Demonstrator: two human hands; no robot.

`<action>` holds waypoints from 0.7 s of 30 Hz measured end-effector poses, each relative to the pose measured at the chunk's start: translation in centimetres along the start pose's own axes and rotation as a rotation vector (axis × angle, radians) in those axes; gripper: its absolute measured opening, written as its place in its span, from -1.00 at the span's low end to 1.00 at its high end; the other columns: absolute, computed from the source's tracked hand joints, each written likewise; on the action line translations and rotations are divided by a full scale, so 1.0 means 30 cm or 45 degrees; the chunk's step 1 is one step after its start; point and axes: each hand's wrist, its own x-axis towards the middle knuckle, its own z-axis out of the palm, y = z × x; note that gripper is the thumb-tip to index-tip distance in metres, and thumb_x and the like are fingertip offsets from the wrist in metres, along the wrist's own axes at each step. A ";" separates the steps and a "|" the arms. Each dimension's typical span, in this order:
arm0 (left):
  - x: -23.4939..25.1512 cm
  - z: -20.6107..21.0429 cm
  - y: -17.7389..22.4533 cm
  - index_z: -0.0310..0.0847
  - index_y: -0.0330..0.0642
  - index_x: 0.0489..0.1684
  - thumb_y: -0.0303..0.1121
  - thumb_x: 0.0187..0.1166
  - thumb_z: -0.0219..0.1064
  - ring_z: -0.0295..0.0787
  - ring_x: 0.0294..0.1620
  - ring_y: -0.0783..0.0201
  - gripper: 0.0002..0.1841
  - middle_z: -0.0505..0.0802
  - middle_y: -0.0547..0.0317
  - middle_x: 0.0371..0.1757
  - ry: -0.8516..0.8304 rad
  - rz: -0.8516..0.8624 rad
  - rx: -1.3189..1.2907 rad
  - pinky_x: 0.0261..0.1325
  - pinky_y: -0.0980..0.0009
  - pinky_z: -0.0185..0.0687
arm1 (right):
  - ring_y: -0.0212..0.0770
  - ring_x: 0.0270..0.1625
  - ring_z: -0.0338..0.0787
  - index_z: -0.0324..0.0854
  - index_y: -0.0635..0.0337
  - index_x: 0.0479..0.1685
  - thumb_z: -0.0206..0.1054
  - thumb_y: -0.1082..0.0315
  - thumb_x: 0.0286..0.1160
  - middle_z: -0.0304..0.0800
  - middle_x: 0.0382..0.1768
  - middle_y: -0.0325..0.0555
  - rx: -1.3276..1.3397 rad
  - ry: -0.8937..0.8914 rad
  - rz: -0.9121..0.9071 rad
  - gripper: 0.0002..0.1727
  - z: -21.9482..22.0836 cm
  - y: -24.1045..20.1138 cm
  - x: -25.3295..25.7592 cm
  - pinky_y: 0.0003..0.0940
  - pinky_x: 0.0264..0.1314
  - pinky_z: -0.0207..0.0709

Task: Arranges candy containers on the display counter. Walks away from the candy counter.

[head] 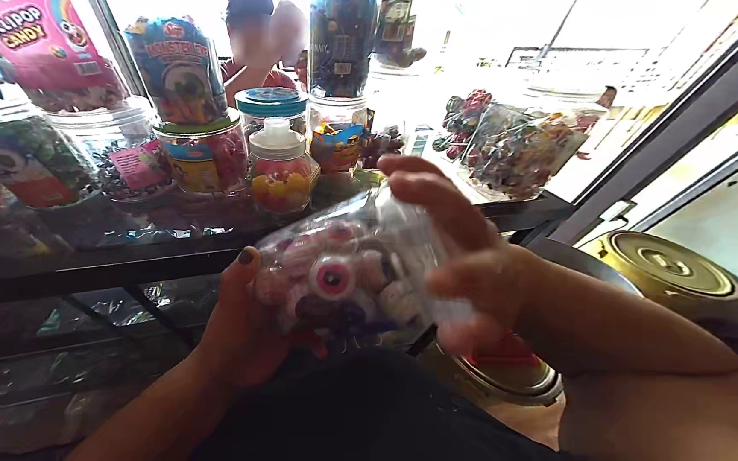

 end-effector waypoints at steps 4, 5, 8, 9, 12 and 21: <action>0.148 0.029 -0.060 0.16 0.33 0.71 0.29 0.42 0.42 0.71 0.23 0.62 -0.17 0.72 0.64 0.31 0.213 0.754 0.830 0.25 0.53 0.73 | -0.33 0.69 0.43 0.38 0.07 0.61 0.11 -0.26 0.70 0.44 0.66 -0.27 0.335 0.408 0.516 -0.29 -0.029 0.044 -0.040 -0.25 0.70 0.43; 0.188 0.024 -0.068 -0.05 0.17 0.81 0.31 0.41 0.42 0.63 0.36 0.61 -0.01 0.61 0.59 0.46 0.207 0.850 0.963 0.36 0.51 0.68 | -0.33 0.68 0.43 0.30 0.11 0.66 0.11 -0.24 0.71 0.46 0.65 -0.26 0.382 0.481 0.586 -0.26 -0.036 0.046 -0.050 -0.25 0.70 0.42; 0.293 0.036 -0.090 -0.28 -0.26 0.82 0.16 0.46 0.46 0.59 0.40 0.64 0.12 0.56 0.33 0.52 0.162 1.000 1.161 0.44 0.52 0.62 | -0.39 0.61 0.50 0.32 0.09 0.65 0.16 -0.21 0.69 0.54 0.56 -0.36 0.408 0.558 0.631 -0.28 -0.112 0.062 -0.056 -0.33 0.65 0.45; 0.323 0.044 -0.099 -0.29 -0.26 0.83 0.13 0.44 0.47 0.59 0.36 0.69 0.13 0.58 0.35 0.49 0.167 0.979 1.164 0.42 0.57 0.61 | -0.41 0.57 0.54 0.31 0.11 0.64 0.18 -0.23 0.66 0.58 0.52 -0.36 0.389 0.569 0.672 -0.25 -0.143 0.070 -0.059 -0.35 0.60 0.49; 0.435 0.077 -0.094 -0.23 -0.30 0.83 0.19 0.44 0.43 0.65 0.35 0.52 0.12 0.57 0.12 0.52 0.261 0.762 1.198 0.36 0.48 0.69 | -0.45 0.46 0.61 0.24 0.14 0.73 0.13 -0.19 0.66 0.57 0.49 -0.31 0.223 0.516 0.946 -0.21 -0.270 0.108 -0.045 -0.41 0.49 0.57; 0.685 0.165 -0.162 0.14 -0.06 0.84 0.03 0.54 0.47 0.14 0.83 -0.20 -0.13 0.26 -0.22 0.82 -0.079 -0.017 2.264 0.72 -0.17 0.22 | 0.21 0.67 0.48 0.36 0.14 0.74 0.32 -0.14 0.62 0.51 0.62 0.20 -0.786 -0.347 1.424 -0.21 -0.430 0.410 0.055 0.30 0.67 0.27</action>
